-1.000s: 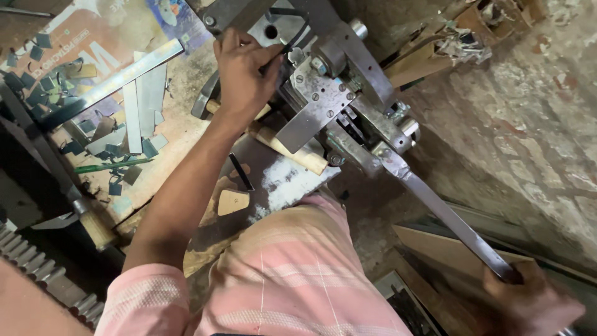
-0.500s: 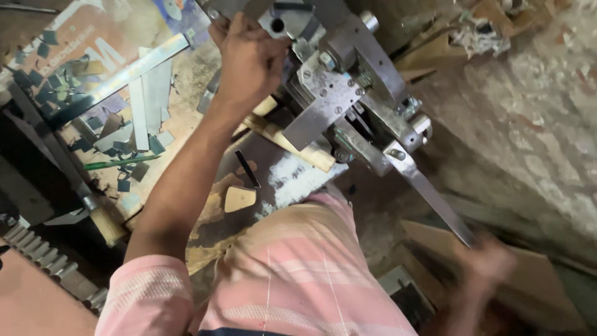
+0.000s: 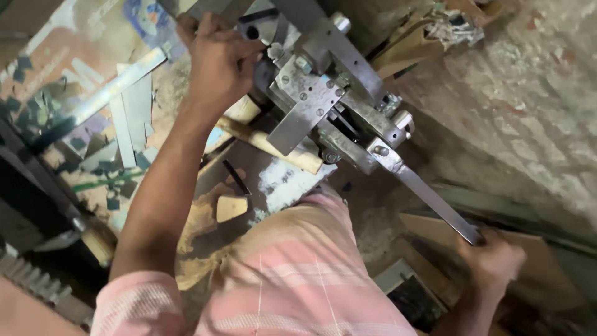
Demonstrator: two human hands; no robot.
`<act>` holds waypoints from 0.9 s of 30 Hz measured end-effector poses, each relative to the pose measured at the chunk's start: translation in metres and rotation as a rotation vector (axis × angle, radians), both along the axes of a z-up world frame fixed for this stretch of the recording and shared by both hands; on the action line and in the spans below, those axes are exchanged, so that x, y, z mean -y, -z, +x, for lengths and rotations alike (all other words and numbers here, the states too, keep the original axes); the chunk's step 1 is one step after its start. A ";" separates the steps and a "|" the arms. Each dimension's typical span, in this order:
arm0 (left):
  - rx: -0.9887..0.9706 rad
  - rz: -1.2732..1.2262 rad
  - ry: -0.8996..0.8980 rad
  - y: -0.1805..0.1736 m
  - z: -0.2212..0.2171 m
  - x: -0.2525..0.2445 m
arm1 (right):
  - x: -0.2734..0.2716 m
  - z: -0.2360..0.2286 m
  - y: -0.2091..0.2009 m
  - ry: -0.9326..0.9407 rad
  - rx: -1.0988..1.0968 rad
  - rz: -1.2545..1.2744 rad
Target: The person uses a manual press to shape small wooden pieces, then files their edges. They then use a hammer and chisel to fit the pieces into a wooden template, repeatedly tapping and adjusting them.
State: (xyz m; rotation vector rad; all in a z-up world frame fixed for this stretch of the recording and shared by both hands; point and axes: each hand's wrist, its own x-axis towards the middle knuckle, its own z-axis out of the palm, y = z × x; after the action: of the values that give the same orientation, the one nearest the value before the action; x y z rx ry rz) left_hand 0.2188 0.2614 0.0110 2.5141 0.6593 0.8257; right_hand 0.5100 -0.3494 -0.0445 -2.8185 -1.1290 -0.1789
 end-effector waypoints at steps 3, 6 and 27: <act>0.003 0.132 -0.039 -0.004 -0.007 0.007 | -0.012 0.006 0.022 -0.043 -0.059 -0.030; 0.060 0.180 -0.055 -0.022 0.010 0.013 | -0.020 -0.013 0.015 -0.008 -0.086 -0.047; 1.134 -1.448 -0.417 -0.009 -0.226 0.261 | -0.250 -0.206 -0.327 -1.506 0.036 0.449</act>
State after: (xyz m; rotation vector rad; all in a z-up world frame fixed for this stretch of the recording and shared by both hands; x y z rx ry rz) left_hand -0.0071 0.0009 0.0196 0.4723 0.8424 1.1017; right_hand 0.3040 -0.0996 0.2822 -1.0634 -2.3836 -0.2647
